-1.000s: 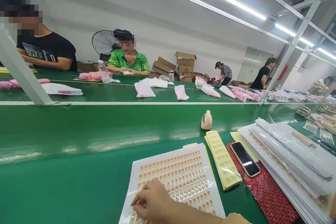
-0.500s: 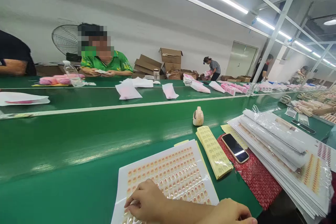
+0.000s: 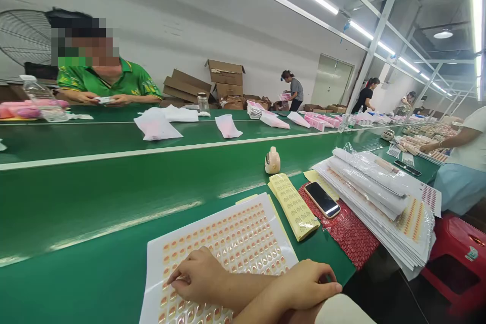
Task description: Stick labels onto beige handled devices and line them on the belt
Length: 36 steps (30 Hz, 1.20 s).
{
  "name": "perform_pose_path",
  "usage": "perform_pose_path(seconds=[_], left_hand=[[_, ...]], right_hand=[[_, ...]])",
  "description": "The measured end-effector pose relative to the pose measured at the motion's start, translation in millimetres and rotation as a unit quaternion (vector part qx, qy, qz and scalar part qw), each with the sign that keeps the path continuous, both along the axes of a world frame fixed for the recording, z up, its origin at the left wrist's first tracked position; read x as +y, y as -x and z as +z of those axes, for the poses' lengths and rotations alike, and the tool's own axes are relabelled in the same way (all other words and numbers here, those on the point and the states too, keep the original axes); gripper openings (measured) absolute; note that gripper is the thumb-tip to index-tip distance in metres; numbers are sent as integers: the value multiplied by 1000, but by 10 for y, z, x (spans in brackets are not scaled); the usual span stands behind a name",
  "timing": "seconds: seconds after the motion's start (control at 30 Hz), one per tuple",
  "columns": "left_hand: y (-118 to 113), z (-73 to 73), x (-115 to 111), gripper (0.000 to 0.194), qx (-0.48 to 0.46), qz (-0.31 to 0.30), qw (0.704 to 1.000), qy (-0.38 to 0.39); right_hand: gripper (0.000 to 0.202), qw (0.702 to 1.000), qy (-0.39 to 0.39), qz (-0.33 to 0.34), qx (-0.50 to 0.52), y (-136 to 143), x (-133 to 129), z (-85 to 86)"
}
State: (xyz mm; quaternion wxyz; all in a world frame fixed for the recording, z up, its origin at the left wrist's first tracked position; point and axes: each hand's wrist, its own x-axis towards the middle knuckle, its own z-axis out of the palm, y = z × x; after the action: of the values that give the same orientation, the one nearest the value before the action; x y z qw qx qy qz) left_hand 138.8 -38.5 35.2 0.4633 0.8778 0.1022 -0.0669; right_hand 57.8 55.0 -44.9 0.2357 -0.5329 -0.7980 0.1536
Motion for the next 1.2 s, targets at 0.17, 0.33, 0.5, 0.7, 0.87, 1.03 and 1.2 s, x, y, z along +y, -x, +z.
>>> perform_pose_path(seconds=[0.17, 0.33, 0.5, 0.7, 0.87, 1.03, 1.2], left_hand=[[32, 1, 17, 30, 3, -17, 1000, -5], [30, -6, 13, 29, 3, -41, 999, -9], [44, 25, 26, 30, -1, -47, 999, -7], [42, 17, 72, 31, -4, -45, 999, -7], [22, 3, 81, 33, -1, -41, 999, -30], [-24, -52, 90, 33, -13, -47, 998, -46], [-79, -155, 100, 33, -15, -36, 998, -54]], right_hand=[[23, 1000, -7, 5, -10, -2, 30, 7], [22, 999, -11, 7, -39, 6, 60, 11], [22, 999, 19, 9, -45, -4, 70, 119], [23, 999, 32, 12, -36, -25, 99, 130], [19, 1000, 8, -8, -2, -21, 89, 49], [13, 998, 29, -37, 43, -33, 53, 47], [12, 994, 51, -47, 82, -64, 32, 42]])
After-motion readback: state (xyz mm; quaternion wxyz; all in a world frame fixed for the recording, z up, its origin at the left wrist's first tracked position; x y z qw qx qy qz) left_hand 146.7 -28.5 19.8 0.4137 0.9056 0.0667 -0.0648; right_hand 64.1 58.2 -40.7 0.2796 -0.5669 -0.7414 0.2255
